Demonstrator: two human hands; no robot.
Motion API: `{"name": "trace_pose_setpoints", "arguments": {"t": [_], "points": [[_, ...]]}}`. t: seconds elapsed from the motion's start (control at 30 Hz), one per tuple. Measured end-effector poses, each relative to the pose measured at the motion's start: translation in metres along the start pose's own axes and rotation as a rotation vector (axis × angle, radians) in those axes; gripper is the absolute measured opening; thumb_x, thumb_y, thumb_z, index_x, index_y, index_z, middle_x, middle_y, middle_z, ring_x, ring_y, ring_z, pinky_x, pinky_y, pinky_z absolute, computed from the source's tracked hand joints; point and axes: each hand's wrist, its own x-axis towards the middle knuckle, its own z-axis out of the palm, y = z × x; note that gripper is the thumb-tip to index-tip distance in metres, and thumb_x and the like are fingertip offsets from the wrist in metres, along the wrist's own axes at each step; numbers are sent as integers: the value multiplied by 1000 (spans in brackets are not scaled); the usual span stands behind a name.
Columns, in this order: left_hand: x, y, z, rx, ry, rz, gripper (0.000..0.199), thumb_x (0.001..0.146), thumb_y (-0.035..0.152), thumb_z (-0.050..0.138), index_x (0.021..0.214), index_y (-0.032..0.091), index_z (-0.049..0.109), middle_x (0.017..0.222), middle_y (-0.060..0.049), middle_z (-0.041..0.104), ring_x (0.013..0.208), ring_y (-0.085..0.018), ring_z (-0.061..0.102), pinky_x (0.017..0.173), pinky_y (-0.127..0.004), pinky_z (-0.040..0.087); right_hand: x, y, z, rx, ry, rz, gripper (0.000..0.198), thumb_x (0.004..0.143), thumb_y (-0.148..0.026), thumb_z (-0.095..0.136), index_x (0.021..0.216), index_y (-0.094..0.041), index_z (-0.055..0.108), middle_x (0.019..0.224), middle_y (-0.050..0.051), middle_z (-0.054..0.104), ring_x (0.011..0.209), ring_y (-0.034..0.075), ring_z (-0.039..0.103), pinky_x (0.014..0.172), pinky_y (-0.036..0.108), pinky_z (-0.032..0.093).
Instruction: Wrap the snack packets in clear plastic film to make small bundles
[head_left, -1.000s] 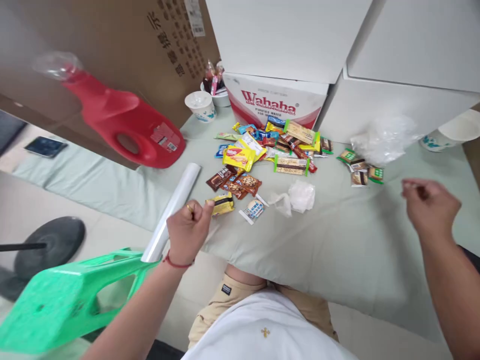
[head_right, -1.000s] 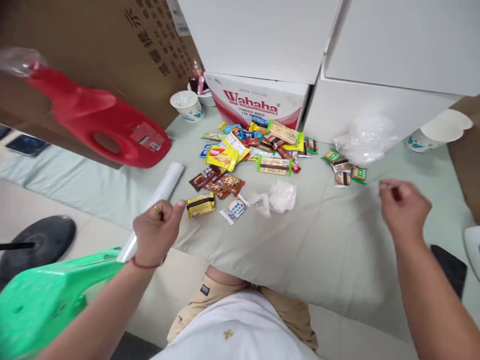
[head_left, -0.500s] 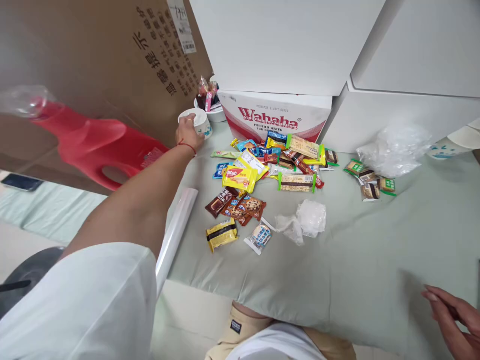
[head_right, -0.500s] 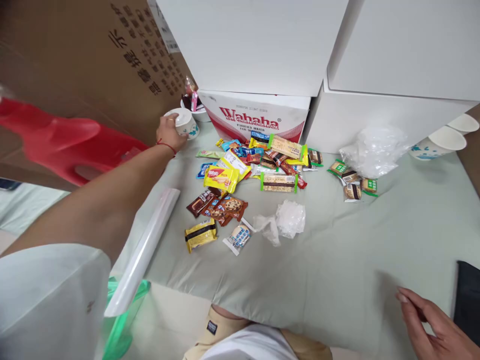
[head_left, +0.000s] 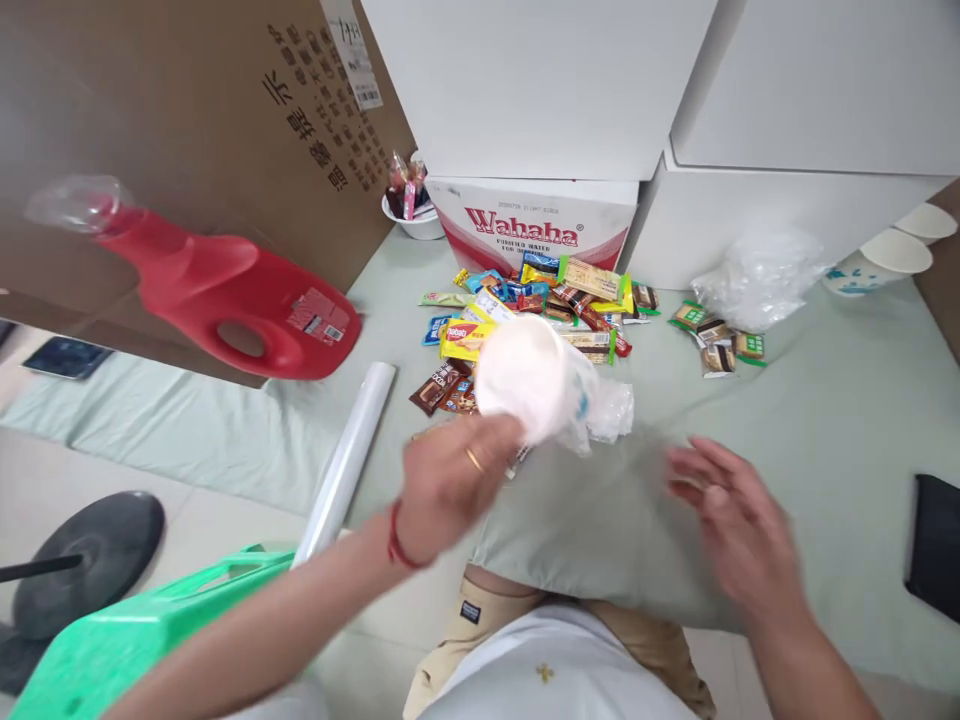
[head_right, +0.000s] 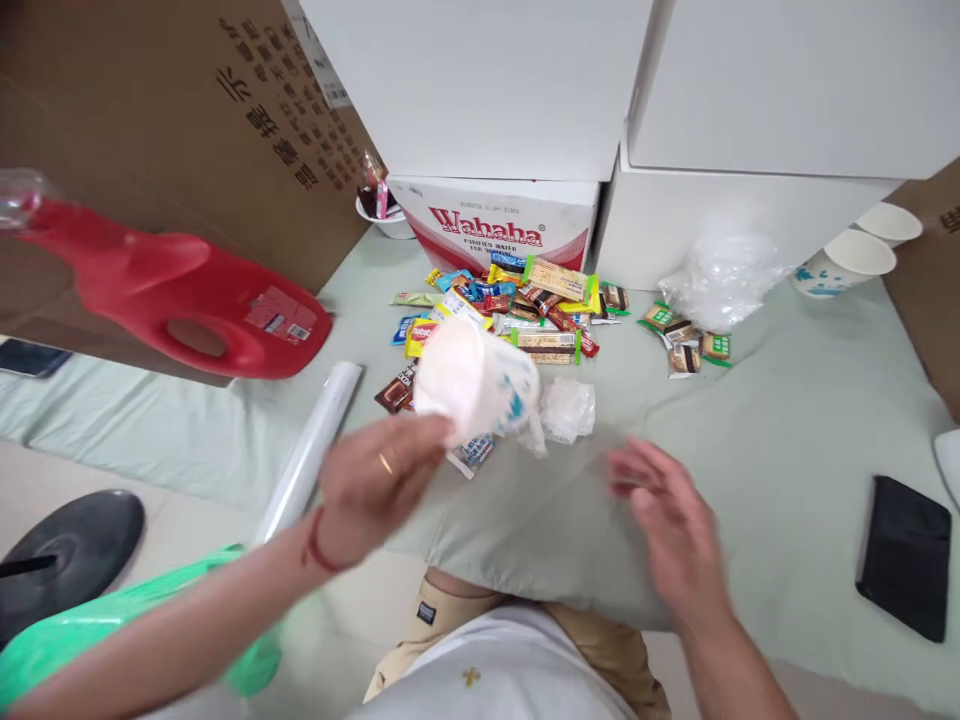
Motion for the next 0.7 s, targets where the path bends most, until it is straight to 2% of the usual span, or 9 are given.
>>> {"name": "trace_pose_setpoints", "arguments": {"t": [0.03,0.1,0.2,0.3,0.4,0.47,0.53,0.63,0.7], "points": [[-12,27,6,-71,-19,60,27,94,13,60,118,24,67,106,-6,79,88,-19,72,73,-31,56,4,0,19,165,-135,52,65,79,-69,72,137,-42,62,138,8,66,119,35,66,96,59,58],[-28,65,18,-137,-45,103,27,95,12,59,119,23,66,106,-5,80,72,-16,67,63,-30,51,6,4,47,406,-296,195,80,77,-80,67,143,-36,57,148,8,58,127,33,62,102,57,55],[-36,91,26,-193,-108,48,25,95,20,63,119,25,67,106,-4,80,83,-20,67,74,-35,53,-1,16,60,582,-368,385,80,72,-81,70,130,-26,66,133,12,68,126,34,62,106,54,52],[-33,98,21,-310,-104,-72,25,98,27,60,122,25,64,116,-8,76,104,-25,66,90,-43,54,-11,25,53,627,-327,427,71,73,-76,73,121,-25,69,123,10,73,125,33,63,106,53,52],[-26,100,21,-327,-118,-215,31,97,19,56,128,23,59,133,-14,66,114,-24,65,95,-41,57,-17,28,45,610,-327,398,66,75,-71,75,121,-25,69,122,9,74,120,32,66,102,51,54],[-20,101,29,-279,-267,-263,44,92,20,62,135,22,54,138,-15,61,118,-26,65,92,-41,60,-19,28,43,569,-351,368,63,74,-67,79,119,-24,69,118,10,76,116,32,68,100,48,56],[-15,101,44,-201,-458,-276,53,86,21,67,137,19,54,138,-17,60,112,-29,68,85,-41,62,-20,29,41,520,-337,307,60,73,-60,83,118,-23,70,115,10,77,112,31,70,98,46,57],[-7,101,68,-59,-670,-237,45,84,19,66,129,19,64,129,-17,67,97,-29,73,75,-37,62,-23,30,36,461,-306,245,57,74,-49,87,120,-22,68,116,10,76,110,30,71,98,44,57],[-3,104,79,-7,-706,-219,42,85,20,66,127,19,67,119,-17,72,89,-28,74,71,-34,60,-27,30,32,455,-303,256,55,76,-50,85,120,-21,68,114,10,77,110,30,71,97,45,57]]}}
